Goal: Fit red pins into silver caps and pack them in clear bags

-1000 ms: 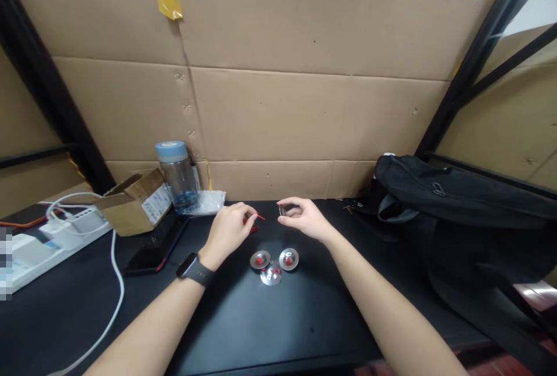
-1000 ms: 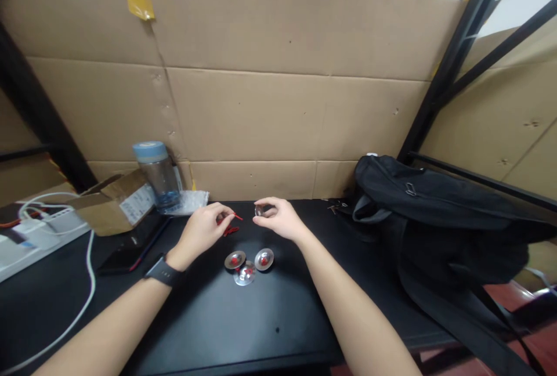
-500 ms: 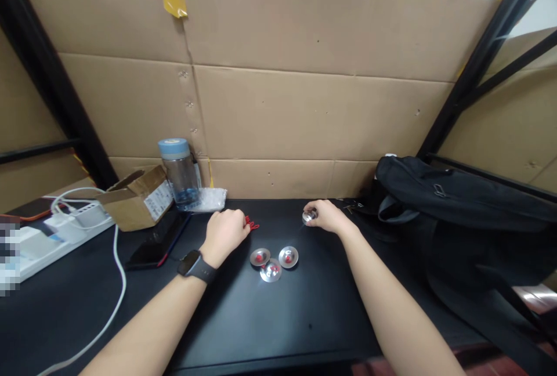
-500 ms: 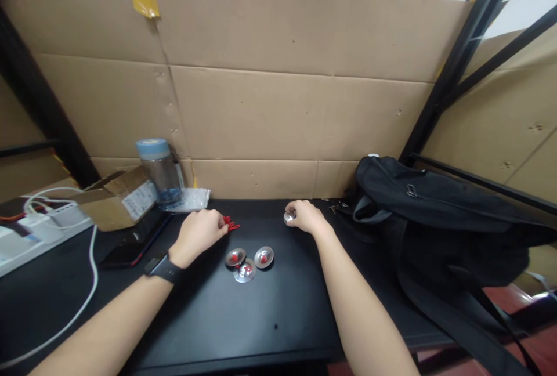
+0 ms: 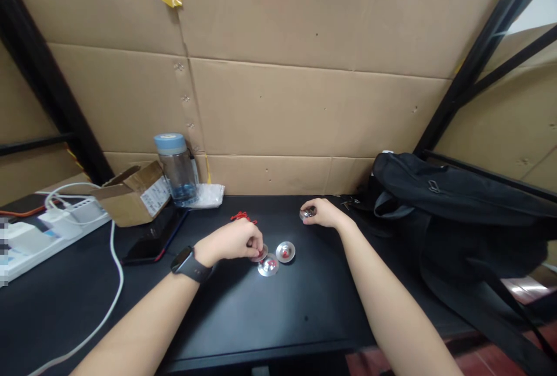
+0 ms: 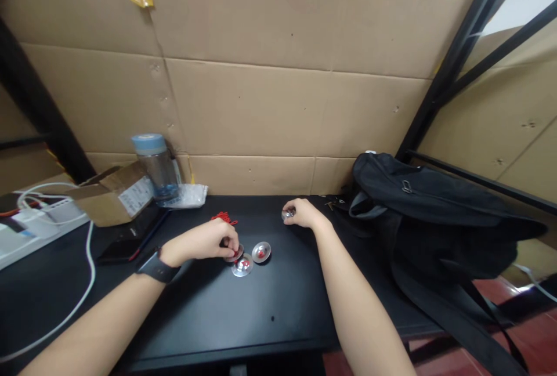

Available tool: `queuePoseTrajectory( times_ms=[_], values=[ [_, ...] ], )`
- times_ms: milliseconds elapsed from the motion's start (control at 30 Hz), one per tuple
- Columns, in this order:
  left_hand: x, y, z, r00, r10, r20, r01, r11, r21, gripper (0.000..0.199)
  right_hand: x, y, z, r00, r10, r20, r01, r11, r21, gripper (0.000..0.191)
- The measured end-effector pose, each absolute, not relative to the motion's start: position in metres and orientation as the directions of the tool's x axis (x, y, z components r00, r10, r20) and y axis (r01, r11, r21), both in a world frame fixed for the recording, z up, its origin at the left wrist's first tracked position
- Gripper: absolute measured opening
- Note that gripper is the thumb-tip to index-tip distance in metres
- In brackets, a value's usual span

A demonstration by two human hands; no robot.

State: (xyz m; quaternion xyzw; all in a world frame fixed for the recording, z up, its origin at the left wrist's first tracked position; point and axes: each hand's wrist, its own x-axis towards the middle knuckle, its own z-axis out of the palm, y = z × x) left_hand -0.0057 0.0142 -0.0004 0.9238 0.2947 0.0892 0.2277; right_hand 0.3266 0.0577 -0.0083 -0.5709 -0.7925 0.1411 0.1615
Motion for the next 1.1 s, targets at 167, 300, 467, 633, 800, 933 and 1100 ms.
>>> queuePoseTrajectory(
  times_ms=[167,300,467,633,800,933,1100],
  values=[
    [-0.004,0.013,0.001,0.799,0.601,0.006,0.522,-0.699,0.489,0.011,0.329,0.057,-0.007,-0.312,0.945,0.096,0.834,0.321,-0.449,0.021],
    [-0.003,0.01,0.003,0.786,0.618,0.039,0.538,-0.713,0.45,0.012,0.33,0.058,-0.009,-0.283,0.955,0.086,0.838,0.29,-0.463,0.026],
    [-0.006,0.012,0.001,0.76,0.641,0.11,0.565,-0.734,0.378,0.012,0.329,0.057,-0.007,-0.286,0.954,0.091,0.852,0.296,-0.431,0.026],
    [-0.005,0.017,-0.001,0.699,0.657,0.281,0.533,-0.741,0.409,0.014,0.308,0.048,0.002,-0.34,0.893,0.293,0.785,0.442,-0.435,0.025],
    [0.003,0.021,-0.004,0.464,0.751,0.47,0.454,-0.657,0.601,0.014,0.256,0.028,-0.002,-0.505,0.793,0.341,0.446,0.578,-0.683,0.071],
    [0.009,0.024,-0.01,0.321,0.809,0.493,0.349,-0.585,0.732,0.021,0.22,0.016,-0.008,-0.357,0.785,0.507,0.369,0.617,-0.695,0.071],
    [0.014,0.024,-0.015,0.265,0.844,0.466,0.223,-0.524,0.822,0.023,0.204,0.011,-0.01,-0.252,0.792,0.556,0.33,0.61,-0.72,0.051]
  ],
)
